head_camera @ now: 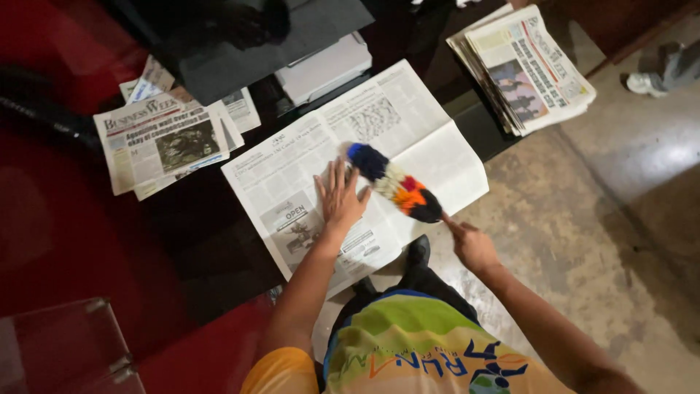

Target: Cleaning and organizing newspapers on a desk using a duster.

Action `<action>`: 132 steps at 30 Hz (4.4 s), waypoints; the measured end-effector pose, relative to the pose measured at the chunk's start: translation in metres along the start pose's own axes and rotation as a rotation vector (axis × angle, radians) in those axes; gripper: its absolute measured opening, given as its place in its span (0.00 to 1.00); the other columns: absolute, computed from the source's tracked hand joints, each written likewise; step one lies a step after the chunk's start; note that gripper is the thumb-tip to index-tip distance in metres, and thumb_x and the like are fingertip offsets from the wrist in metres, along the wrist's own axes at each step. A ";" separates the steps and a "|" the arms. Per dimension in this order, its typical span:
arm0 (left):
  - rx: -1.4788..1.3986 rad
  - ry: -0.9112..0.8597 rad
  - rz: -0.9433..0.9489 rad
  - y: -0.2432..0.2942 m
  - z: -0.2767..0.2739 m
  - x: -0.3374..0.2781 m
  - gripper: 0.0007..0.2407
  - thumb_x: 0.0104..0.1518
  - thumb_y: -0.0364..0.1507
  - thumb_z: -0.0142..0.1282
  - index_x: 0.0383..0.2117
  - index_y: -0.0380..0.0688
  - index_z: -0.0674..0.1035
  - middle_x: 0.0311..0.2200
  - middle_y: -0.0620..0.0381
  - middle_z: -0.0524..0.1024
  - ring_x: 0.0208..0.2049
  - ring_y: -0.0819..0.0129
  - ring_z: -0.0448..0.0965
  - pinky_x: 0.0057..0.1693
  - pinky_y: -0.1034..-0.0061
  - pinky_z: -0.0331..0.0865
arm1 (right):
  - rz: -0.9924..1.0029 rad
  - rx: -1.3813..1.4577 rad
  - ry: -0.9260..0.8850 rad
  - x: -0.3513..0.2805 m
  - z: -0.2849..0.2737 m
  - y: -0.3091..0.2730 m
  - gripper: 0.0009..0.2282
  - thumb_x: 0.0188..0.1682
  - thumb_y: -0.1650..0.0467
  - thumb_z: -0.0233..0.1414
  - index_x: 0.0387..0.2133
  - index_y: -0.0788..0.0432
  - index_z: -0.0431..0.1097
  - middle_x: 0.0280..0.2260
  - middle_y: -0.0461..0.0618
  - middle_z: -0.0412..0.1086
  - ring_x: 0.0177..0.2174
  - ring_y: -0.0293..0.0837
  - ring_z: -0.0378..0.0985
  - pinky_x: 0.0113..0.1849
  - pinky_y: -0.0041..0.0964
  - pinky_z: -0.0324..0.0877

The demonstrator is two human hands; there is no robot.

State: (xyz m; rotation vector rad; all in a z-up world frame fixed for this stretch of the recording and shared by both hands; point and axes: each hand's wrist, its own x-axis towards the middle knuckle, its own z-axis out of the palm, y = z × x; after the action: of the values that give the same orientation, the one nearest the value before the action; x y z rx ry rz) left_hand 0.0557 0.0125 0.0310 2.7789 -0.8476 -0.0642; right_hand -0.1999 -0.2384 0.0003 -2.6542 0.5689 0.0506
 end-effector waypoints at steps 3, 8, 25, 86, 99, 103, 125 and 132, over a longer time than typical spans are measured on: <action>-0.050 0.162 0.045 -0.007 0.024 -0.001 0.30 0.59 0.50 0.51 0.67 0.55 0.67 0.72 0.47 0.52 0.73 0.46 0.47 0.69 0.30 0.35 | 0.084 -0.073 0.165 0.028 0.059 0.110 0.12 0.53 0.71 0.48 0.47 0.51 0.75 0.39 0.64 0.76 0.37 0.66 0.79 0.39 0.59 0.74; -0.024 0.146 0.038 -0.006 0.018 -0.004 0.31 0.60 0.50 0.50 0.68 0.54 0.65 0.72 0.47 0.51 0.73 0.47 0.44 0.69 0.31 0.34 | 0.222 -0.017 0.349 0.063 -0.043 0.049 0.15 0.57 0.70 0.47 0.53 0.52 0.77 0.32 0.71 0.73 0.32 0.71 0.76 0.34 0.63 0.71; -0.027 0.140 0.018 -0.008 0.026 -0.001 0.38 0.61 0.54 0.44 0.71 0.36 0.55 0.74 0.44 0.45 0.75 0.50 0.38 0.71 0.39 0.26 | 0.119 -0.018 0.206 0.172 -0.001 0.013 0.20 0.55 0.71 0.44 0.60 0.49 0.69 0.33 0.72 0.74 0.34 0.72 0.78 0.38 0.64 0.72; -0.108 0.141 0.595 0.237 0.132 -0.001 0.18 0.57 0.30 0.52 0.56 0.48 0.77 0.56 0.50 0.72 0.57 0.51 0.72 0.65 0.50 0.63 | -0.028 0.662 0.140 0.153 -0.092 0.075 0.17 0.54 0.77 0.48 0.57 0.61 0.70 0.31 0.58 0.77 0.31 0.46 0.81 0.36 0.38 0.75; -0.108 0.338 0.360 0.249 0.089 0.000 0.18 0.58 0.26 0.53 0.57 0.46 0.77 0.52 0.54 0.75 0.54 0.57 0.74 0.63 0.61 0.68 | -0.340 0.431 0.167 0.278 -0.041 0.091 0.31 0.49 0.76 0.52 0.70 0.62 0.57 0.43 0.68 0.67 0.42 0.66 0.71 0.46 0.55 0.68; -0.198 0.259 0.388 0.254 0.067 -0.003 0.20 0.53 0.27 0.58 0.55 0.42 0.80 0.44 0.55 0.77 0.48 0.58 0.76 0.56 0.63 0.71 | -0.322 0.385 0.133 0.304 -0.030 0.098 0.31 0.51 0.74 0.53 0.70 0.61 0.56 0.45 0.71 0.64 0.44 0.68 0.69 0.48 0.57 0.67; -0.346 0.412 0.363 0.248 0.015 -0.009 0.14 0.60 0.28 0.62 0.52 0.46 0.80 0.35 0.60 0.81 0.35 0.67 0.80 0.45 0.69 0.70 | -0.187 0.806 -0.118 0.229 -0.045 0.103 0.21 0.45 0.75 0.62 0.51 0.61 0.65 0.37 0.50 0.73 0.27 0.40 0.77 0.28 0.33 0.72; -0.312 0.362 0.332 0.248 0.025 -0.014 0.20 0.58 0.25 0.61 0.60 0.47 0.80 0.35 0.59 0.82 0.34 0.64 0.80 0.43 0.67 0.72 | -0.122 0.945 -0.247 0.231 -0.038 0.094 0.23 0.42 0.80 0.59 0.52 0.59 0.65 0.43 0.53 0.70 0.33 0.43 0.79 0.30 0.39 0.79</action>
State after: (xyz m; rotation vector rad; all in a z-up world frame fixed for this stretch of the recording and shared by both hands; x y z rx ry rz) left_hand -0.0943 -0.1845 0.0650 2.2362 -1.0773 0.3244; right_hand -0.0278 -0.4201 -0.0303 -1.7205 0.2449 0.0553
